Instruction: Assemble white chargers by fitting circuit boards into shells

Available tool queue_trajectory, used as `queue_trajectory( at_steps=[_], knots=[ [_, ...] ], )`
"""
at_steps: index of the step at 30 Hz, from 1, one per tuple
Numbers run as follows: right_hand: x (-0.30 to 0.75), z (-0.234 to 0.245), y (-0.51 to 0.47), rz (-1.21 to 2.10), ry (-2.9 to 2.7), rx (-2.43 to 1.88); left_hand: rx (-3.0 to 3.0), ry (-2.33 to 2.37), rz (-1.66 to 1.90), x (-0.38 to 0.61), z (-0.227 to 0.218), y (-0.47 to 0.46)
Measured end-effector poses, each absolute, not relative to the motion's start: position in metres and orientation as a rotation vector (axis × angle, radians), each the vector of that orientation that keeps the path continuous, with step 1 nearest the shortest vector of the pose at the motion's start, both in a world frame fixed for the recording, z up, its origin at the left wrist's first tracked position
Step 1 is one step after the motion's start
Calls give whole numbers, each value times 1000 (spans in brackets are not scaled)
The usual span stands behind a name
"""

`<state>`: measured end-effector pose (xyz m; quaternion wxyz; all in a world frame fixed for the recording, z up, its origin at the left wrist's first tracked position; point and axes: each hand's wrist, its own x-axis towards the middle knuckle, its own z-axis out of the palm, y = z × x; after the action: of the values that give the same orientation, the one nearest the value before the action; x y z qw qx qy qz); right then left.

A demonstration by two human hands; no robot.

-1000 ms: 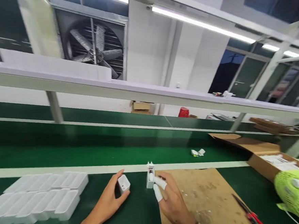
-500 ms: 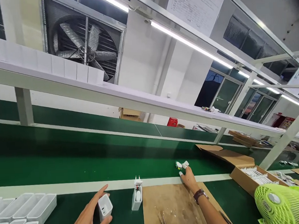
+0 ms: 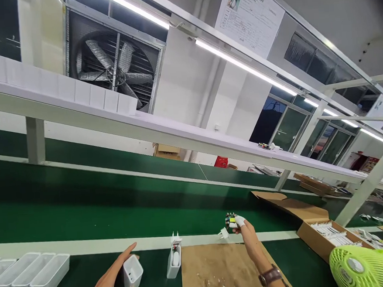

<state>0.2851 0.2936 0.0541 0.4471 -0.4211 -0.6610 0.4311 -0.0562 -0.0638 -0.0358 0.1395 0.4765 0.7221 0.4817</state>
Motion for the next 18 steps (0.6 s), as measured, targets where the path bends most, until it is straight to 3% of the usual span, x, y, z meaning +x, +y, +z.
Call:
queue_trajectory(
  at_steps=[9,13,18],
  knots=[
    [258,31,113,1527,-2151,-760,1449,2160,1335,-33,-16,-64],
    [212,37,63,1270,-2626,-525,1511,2180,1316,-25,-4,-73],
    [198,53,53,869,-2738,-419,1511,2172,1257,-23,4,-91]
  ],
)
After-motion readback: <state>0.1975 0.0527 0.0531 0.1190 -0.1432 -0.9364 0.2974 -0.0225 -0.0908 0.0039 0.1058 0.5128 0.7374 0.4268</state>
